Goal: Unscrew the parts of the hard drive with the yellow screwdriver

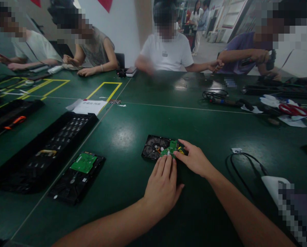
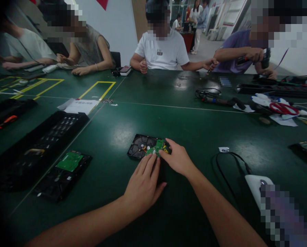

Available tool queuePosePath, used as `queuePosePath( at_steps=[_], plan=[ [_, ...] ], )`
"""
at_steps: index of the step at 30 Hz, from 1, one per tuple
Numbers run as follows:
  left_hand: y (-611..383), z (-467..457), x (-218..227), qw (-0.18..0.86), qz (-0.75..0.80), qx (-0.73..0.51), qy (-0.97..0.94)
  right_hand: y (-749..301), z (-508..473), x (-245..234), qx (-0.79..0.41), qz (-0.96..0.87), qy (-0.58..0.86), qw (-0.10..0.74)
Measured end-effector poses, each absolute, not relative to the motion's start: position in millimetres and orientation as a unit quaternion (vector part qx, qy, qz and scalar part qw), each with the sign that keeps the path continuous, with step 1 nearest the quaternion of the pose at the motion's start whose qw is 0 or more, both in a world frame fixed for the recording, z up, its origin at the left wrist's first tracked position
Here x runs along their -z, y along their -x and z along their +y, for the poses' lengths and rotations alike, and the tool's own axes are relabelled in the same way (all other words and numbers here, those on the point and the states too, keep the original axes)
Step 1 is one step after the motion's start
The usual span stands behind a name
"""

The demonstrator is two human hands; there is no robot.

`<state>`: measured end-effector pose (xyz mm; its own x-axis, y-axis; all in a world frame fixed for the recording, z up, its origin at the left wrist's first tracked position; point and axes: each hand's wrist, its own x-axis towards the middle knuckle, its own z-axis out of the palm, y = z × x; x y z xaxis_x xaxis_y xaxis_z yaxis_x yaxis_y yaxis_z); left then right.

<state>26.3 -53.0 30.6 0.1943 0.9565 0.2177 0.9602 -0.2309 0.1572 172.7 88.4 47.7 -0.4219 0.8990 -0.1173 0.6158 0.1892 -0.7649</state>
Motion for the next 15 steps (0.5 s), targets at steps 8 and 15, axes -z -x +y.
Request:
queuePosePath(
  at_steps=[8,15],
  plan=[
    [-27.9,-38.9,-33.8,0.020,-0.622,0.159,0.766,-218.1,120.4,-60.7,-0.252,-0.788,0.545,0.136],
    [-30.8,-4.9,-35.1,0.061,-0.642,0.149,0.750,-209.0,114.6,-47.3,-0.270,-0.840,0.459,0.106]
  ],
)
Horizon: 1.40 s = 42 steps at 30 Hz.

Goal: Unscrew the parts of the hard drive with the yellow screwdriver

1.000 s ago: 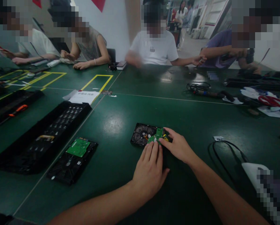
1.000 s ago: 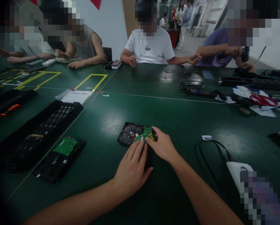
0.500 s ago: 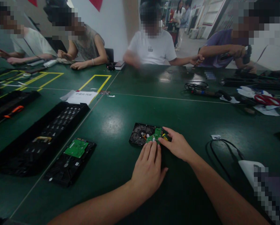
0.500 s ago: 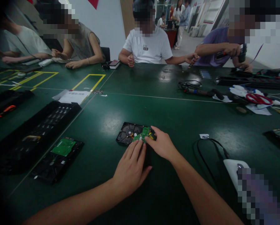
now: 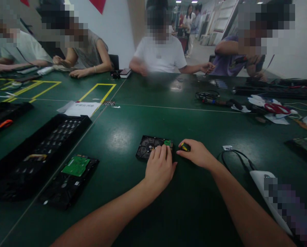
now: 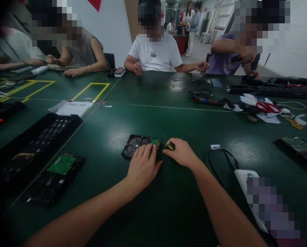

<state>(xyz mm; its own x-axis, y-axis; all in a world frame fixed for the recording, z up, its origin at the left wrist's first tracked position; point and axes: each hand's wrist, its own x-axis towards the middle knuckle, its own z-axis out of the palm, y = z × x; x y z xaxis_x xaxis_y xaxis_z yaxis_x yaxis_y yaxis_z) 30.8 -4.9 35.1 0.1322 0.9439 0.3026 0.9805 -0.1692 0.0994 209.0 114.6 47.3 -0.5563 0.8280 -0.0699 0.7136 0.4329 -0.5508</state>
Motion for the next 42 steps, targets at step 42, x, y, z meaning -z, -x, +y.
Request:
queuePosePath(
  at_steps=[42],
  plan=[
    [-49.1,11.6,-28.5,0.040,-0.696,0.179,0.694,-247.9,98.3,-18.1,-0.093,-0.818,0.535,0.188]
  ],
)
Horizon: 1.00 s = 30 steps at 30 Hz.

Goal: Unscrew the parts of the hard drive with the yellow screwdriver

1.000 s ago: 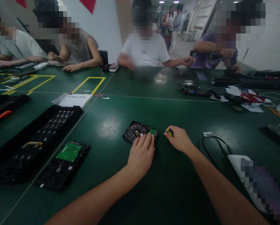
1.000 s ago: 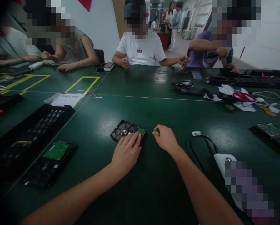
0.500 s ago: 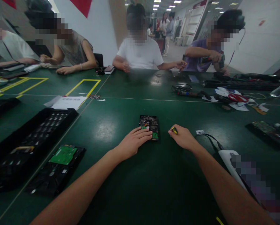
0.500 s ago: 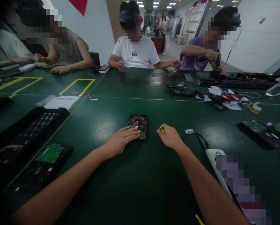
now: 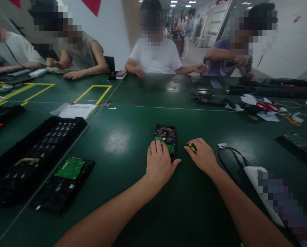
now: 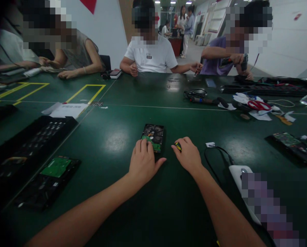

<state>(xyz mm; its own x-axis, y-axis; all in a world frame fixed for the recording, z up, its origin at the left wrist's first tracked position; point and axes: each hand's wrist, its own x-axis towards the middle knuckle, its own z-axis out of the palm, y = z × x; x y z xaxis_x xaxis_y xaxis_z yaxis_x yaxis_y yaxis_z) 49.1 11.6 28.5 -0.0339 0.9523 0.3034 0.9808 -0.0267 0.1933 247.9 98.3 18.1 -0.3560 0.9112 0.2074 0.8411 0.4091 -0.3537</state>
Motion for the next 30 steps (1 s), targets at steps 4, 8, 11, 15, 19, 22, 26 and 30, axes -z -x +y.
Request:
queuePosePath(
  at_steps=[4,8,11,15,19,22,26,30],
  plan=[
    [-43.9,23.4,-24.4,0.027,-0.681,0.219,0.698,-244.8,99.0,-18.3,-0.076,-0.816,0.550,0.161],
    [-30.1,31.4,-20.3,0.000,-0.660,0.240,0.712,-243.0,96.5,-21.8,-0.069,-0.810,0.566,0.139],
    [-19.1,32.4,-19.7,-0.008,-0.645,0.243,0.725,-242.9,95.1,-22.8,-0.064,-0.813,0.563,0.135],
    [-5.1,23.6,-19.7,-0.011,-0.618,0.223,0.754,-243.3,95.4,-21.4,-0.052,-0.818,0.556,0.137],
    [7.4,9.9,-19.3,-0.019,-0.586,0.208,0.783,-243.2,95.3,-19.3,-0.033,-0.820,0.556,0.133],
    [14.3,3.5,-21.1,-0.036,-0.570,0.210,0.794,-242.9,94.3,-19.6,-0.036,-0.819,0.558,0.126],
    [18.0,0.8,-24.8,-0.057,-0.568,0.232,0.787,-243.3,91.7,-22.1,-0.048,-0.819,0.557,0.126],
    [17.2,-0.7,-24.5,-0.049,-0.620,0.238,0.746,-244.3,88.5,-24.7,-0.057,-0.820,0.553,0.134]
  ],
)
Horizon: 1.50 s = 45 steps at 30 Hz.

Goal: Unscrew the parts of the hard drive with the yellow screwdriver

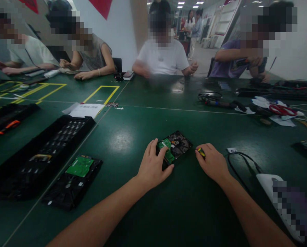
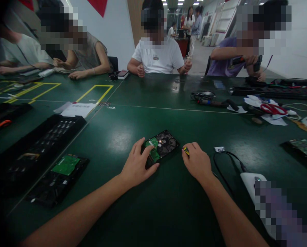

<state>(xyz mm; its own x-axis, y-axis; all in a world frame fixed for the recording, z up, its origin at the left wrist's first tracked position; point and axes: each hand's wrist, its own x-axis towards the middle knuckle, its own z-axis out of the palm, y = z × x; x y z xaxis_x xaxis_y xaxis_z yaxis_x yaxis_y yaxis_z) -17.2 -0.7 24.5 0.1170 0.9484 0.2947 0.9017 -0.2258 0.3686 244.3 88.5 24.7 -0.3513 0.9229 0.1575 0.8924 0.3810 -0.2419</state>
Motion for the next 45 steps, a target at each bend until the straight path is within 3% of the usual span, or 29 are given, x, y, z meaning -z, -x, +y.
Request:
queuePosePath(
  at_steps=[22,33,45],
  plan=[
    [52.7,13.6,-31.3,0.182,0.521,-0.222,-0.804,-242.4,85.7,-25.3,-0.038,-0.814,0.570,0.101],
    [49.2,13.9,-27.3,0.184,0.554,-0.261,-0.769,-243.2,86.5,-25.4,-0.041,-0.819,0.563,0.104],
    [48.6,15.5,-26.0,0.195,0.555,-0.261,-0.765,-261.7,91.4,-31.4,-0.046,-0.790,0.588,0.170]
  ],
)
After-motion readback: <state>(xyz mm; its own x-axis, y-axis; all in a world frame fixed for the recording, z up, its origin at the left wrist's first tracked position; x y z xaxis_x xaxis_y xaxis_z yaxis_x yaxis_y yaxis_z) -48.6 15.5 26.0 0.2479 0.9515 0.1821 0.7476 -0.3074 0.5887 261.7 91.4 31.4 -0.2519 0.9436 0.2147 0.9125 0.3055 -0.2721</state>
